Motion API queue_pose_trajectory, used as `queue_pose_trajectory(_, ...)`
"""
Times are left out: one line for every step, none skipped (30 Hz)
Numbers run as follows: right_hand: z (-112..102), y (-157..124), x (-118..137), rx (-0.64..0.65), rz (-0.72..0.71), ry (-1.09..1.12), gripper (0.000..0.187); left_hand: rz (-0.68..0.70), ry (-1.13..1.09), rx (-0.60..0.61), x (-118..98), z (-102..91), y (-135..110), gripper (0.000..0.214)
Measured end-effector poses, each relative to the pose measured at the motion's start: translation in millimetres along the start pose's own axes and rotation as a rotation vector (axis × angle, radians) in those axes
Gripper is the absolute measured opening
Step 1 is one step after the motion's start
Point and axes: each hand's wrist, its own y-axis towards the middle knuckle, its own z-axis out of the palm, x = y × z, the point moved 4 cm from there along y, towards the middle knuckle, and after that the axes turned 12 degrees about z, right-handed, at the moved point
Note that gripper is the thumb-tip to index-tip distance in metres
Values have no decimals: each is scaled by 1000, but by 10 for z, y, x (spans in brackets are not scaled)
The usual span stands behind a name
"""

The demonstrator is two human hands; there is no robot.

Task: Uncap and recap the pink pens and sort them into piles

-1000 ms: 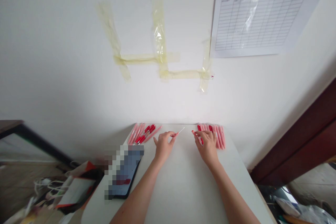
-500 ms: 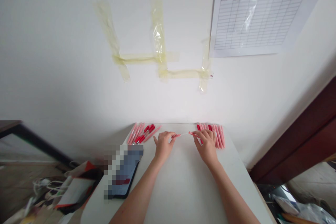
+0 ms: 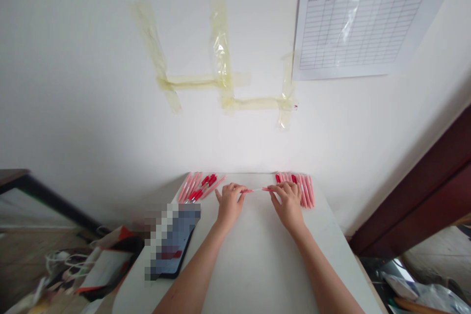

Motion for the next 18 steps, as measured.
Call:
queue_pose_trajectory(-1,0,3,1,-2,-7,23,3,2,-3,-1,0,0,19)
queue_pose_trajectory(-1,0,6,2,-5,-14,23,6,3,-6,-3,0,-1,19)
queue_pose_trajectory(-2,-1,9,2,-7,-21,23,8,0,-9,-5,-1,-2,20)
queue_pose_trajectory(-2,-2,12,-1,-8,-26,23,9,-5,-9,-8,-1,-3,20)
queue_pose_trajectory(-3,-4,15,-6,-8,-32,22,7,-11,-8,-11,1,-5,20)
queue_pose_trajectory(-2,-7,18,-12,-6,-38,22,5,-18,-5,-13,3,-8,20)
queue_pose_trajectory(-1,-10,23,-16,-5,-44,22,3,-26,-3,-16,6,-10,20)
queue_pose_trajectory(1,-15,29,-18,-4,-49,22,2,-33,-1,-19,9,-13,20)
queue_pose_trajectory(6,-20,36,-16,-5,-53,21,4,-41,-1,-22,13,-14,19)
queue_pose_trajectory(12,-25,44,-7,-10,-57,21,7,-49,-1,-25,16,-16,18)
queue_pose_trajectory(18,-29,54,2,-16,-61,21,11,-58,0,-28,21,-16,18)
queue_pose_trajectory(23,-34,65,9,-24,-65,21,14,-69,2,-30,26,-16,17)
queue_pose_trajectory(27,-37,75,16,-33,-70,20,17,-80,6,-31,31,-15,17)
queue_pose_trajectory(31,-41,85,22,-42,-77,20,20,-90,12,-31,37,-14,18)
queue_pose_trajectory(33,-43,94,27,-51,-83,20,23,-99,20,-32,43,-11,18)
queue_pose_trajectory(34,-45,102,30,-59,-90,20,27,-107,28,-33,48,-9,19)
queue_pose_trajectory(34,-46,108,33,-65,-94,20,31,-113,35,-34,52,-6,19)
queue_pose_trajectory(34,-47,113,36,-71,-98,20,34,-118,40,-35,54,-4,19)
